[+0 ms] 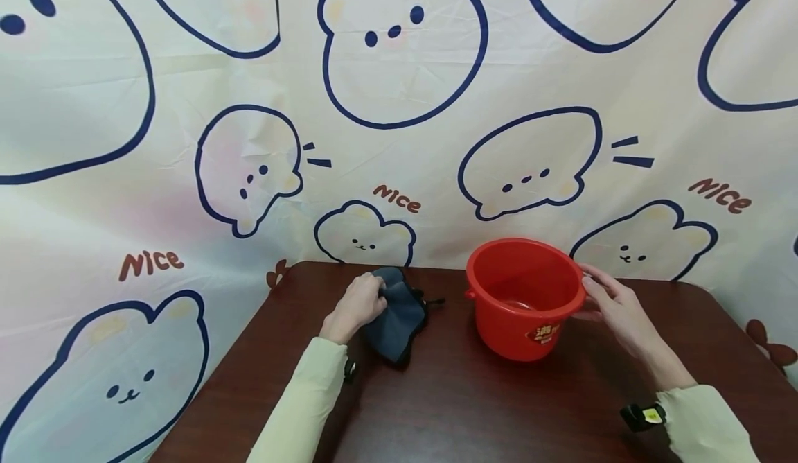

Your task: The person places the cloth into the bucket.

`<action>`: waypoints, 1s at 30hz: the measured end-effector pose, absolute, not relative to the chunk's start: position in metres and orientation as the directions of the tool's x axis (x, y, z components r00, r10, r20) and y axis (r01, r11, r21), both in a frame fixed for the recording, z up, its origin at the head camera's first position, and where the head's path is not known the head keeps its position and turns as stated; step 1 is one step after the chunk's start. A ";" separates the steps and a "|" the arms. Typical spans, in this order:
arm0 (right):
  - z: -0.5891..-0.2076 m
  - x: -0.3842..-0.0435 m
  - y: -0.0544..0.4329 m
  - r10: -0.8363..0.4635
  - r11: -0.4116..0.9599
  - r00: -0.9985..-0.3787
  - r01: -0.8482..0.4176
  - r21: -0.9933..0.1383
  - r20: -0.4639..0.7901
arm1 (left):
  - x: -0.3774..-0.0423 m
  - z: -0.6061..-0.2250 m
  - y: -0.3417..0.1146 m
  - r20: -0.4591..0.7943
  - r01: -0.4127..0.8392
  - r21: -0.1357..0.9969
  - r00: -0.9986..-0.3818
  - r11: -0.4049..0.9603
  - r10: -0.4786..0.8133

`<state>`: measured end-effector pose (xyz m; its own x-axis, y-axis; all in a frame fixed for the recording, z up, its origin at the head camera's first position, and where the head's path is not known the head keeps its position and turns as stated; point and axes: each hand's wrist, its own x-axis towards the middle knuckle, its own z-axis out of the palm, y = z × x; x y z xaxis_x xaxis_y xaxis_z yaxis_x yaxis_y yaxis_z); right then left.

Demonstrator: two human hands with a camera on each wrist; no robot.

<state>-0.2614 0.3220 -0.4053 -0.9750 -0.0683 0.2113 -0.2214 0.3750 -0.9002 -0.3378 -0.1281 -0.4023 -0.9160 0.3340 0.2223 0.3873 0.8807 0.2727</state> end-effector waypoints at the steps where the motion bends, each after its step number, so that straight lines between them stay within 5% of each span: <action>1: -0.406 -0.262 0.322 -0.068 0.374 -0.974 -0.224 -0.900 0.215 | -0.337 -0.399 -0.127 0.227 0.384 0.283 -0.917 0.879 0.328; 12: -0.411 -0.261 0.320 -0.050 0.375 -0.974 -0.223 -0.900 0.221 | -0.331 -0.364 -0.108 0.286 0.376 0.313 -0.913 0.872 0.291; 30: -0.407 -0.262 0.322 -0.036 0.388 -0.978 -0.203 -0.899 0.206 | -0.313 -0.294 -0.079 0.492 0.503 0.312 -0.811 0.806 0.316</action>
